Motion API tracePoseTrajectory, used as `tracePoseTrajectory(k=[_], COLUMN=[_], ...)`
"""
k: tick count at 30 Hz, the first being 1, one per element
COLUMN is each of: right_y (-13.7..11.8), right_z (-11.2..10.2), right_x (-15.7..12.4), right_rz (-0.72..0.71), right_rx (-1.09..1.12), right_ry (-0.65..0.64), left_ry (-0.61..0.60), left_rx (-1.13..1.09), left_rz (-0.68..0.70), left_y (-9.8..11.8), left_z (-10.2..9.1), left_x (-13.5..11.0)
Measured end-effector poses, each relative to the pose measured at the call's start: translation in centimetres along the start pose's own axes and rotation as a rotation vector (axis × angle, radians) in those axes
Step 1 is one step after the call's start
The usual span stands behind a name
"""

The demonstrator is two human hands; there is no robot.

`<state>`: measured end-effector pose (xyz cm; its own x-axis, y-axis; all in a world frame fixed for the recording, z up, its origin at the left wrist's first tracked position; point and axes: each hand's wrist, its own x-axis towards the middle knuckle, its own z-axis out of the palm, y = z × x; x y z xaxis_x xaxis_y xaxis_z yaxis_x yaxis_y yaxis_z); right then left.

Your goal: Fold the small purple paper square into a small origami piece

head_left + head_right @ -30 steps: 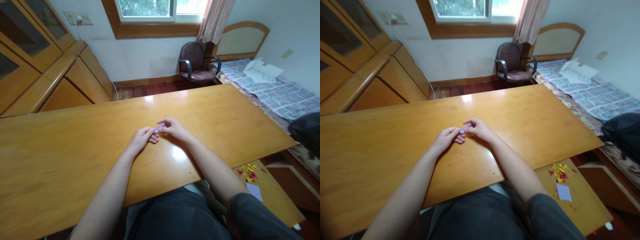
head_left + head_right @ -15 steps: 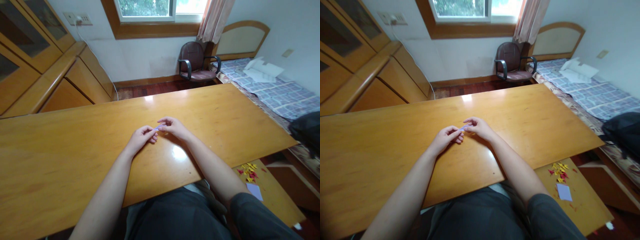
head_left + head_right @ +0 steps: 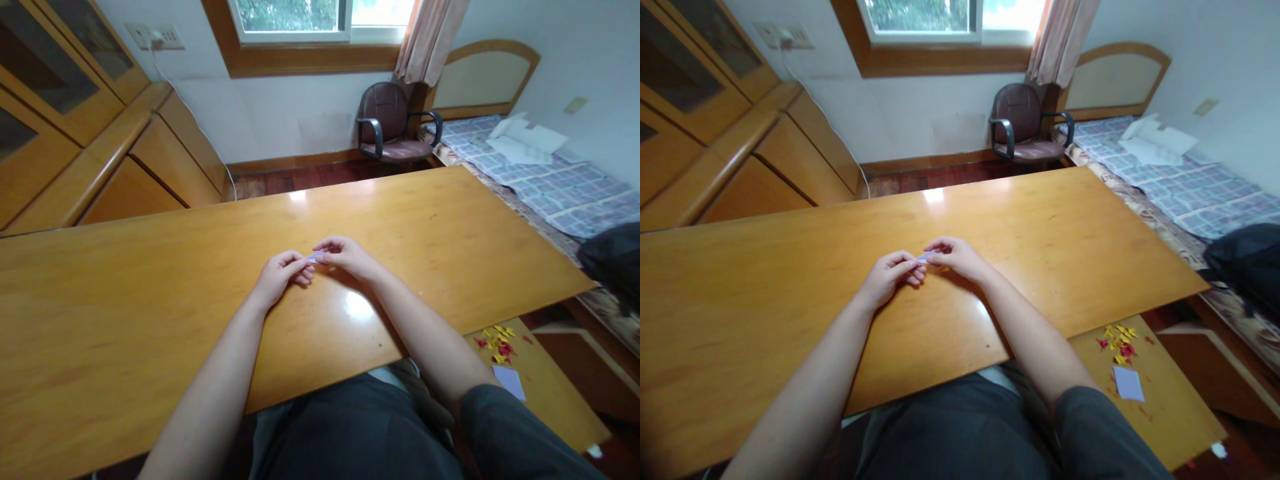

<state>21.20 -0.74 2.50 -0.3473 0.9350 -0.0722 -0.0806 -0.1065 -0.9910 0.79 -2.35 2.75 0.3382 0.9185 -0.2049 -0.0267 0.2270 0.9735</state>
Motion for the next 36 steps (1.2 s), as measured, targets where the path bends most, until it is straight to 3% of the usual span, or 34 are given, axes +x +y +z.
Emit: tracePoseTrajectory(k=[14, 36], right_y=[0.51, -0.26], right_z=[0.69, 0.49], right_x=[0.26, -0.09], right_rz=[-0.007, 0.081], right_rx=[-0.089, 0.012], right_ry=[-0.016, -0.027], left_ry=[0.055, -0.055], left_rx=[0.186, 0.176], left_rz=[0.086, 0.051], left_y=[-0.41, -0.09], left_z=[0.44, 0.52], left_x=[0.27, -0.15])
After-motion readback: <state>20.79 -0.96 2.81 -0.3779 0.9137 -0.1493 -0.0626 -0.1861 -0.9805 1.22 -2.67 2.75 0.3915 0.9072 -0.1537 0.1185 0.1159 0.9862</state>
